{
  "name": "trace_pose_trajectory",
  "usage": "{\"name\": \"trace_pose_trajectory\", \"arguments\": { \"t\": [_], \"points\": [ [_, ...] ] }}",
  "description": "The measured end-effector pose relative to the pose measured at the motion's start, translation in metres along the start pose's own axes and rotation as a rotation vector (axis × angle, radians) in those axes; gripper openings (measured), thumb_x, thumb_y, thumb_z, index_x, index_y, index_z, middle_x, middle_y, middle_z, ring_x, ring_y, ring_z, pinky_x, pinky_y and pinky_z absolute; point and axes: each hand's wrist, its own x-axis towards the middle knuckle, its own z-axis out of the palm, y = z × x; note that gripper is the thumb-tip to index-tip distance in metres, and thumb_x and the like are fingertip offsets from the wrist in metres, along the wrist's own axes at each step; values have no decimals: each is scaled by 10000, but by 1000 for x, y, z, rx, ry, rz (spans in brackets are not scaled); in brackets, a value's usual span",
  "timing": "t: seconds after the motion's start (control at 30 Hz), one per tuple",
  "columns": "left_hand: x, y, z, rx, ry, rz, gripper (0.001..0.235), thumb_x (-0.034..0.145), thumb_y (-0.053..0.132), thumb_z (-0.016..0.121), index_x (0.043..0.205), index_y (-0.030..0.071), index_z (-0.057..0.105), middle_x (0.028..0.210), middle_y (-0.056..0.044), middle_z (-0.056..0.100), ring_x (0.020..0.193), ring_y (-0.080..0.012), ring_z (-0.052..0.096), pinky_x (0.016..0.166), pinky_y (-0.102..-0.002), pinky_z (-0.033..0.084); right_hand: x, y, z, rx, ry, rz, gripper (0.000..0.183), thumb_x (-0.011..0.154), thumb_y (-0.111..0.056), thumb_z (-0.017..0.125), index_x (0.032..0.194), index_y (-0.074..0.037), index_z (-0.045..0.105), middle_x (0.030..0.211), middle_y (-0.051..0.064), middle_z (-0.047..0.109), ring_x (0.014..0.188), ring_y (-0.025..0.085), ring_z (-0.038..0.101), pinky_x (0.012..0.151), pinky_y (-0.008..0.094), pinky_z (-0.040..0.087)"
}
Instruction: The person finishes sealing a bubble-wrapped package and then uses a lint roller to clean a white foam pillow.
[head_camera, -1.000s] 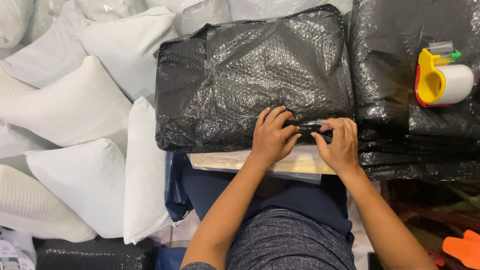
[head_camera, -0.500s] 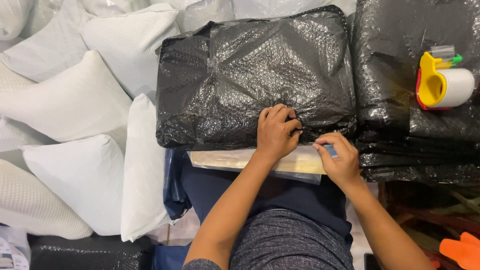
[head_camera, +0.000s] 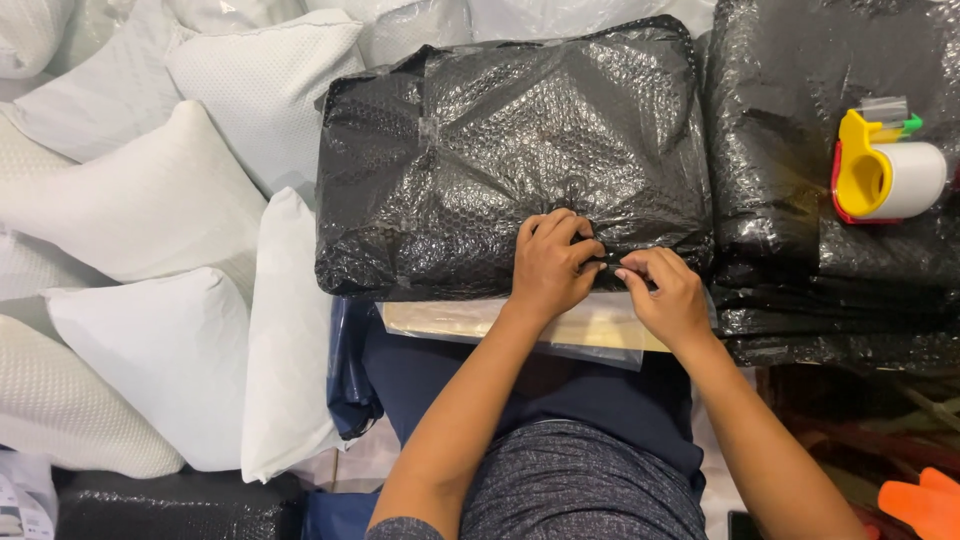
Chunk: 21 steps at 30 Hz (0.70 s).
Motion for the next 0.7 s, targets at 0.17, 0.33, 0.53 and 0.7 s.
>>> {"name": "trace_pose_trajectory", "arguments": {
  "t": [0.17, 0.33, 0.53, 0.7],
  "points": [
    [-1, -2, 3, 16, -6, -5, 220, 629, 180, 885, 788, 225, 740, 972, 34, 652, 1162, -207, 609, 1069, -464, 377, -2, 4, 8, -107, 41, -13, 121, 884, -43, 805, 952, -63, 706, 790, 55, 666, 727, 253, 661, 633, 339, 551],
    [0, -2, 1, 21, -8, -3, 214, 637, 189, 880, 794, 228, 740, 972, 37, 648, 1167, -201, 602, 1073, -468, 376, -1, -1, 16, -196, 65, -1, 128, 891, -35, 803, 954, -33, 691, 779, 70, 648, 710, 245, 651, 626, 341, 544],
    [0, -3, 3, 34, -9, 3, 218, 644, 200, 881, 805, 228, 737, 977, 40, 647, 1176, -195, 596, 1078, -468, 377, -2, -7, 23, -407, 121, 27, 245, 896, -130, 833, 1024, -31, 650, 811, 60, 626, 758, 259, 654, 660, 348, 553],
    [0, -2, 3, 44, -10, -11, 222, 643, 204, 888, 806, 236, 741, 974, 45, 648, 1181, -187, 596, 1095, -458, 370, 0, -14, 18, -598, 147, 111, 428, 798, -306, 909, 1012, -85, 611, 831, 19, 576, 808, 245, 644, 667, 358, 553]
  ]
}}
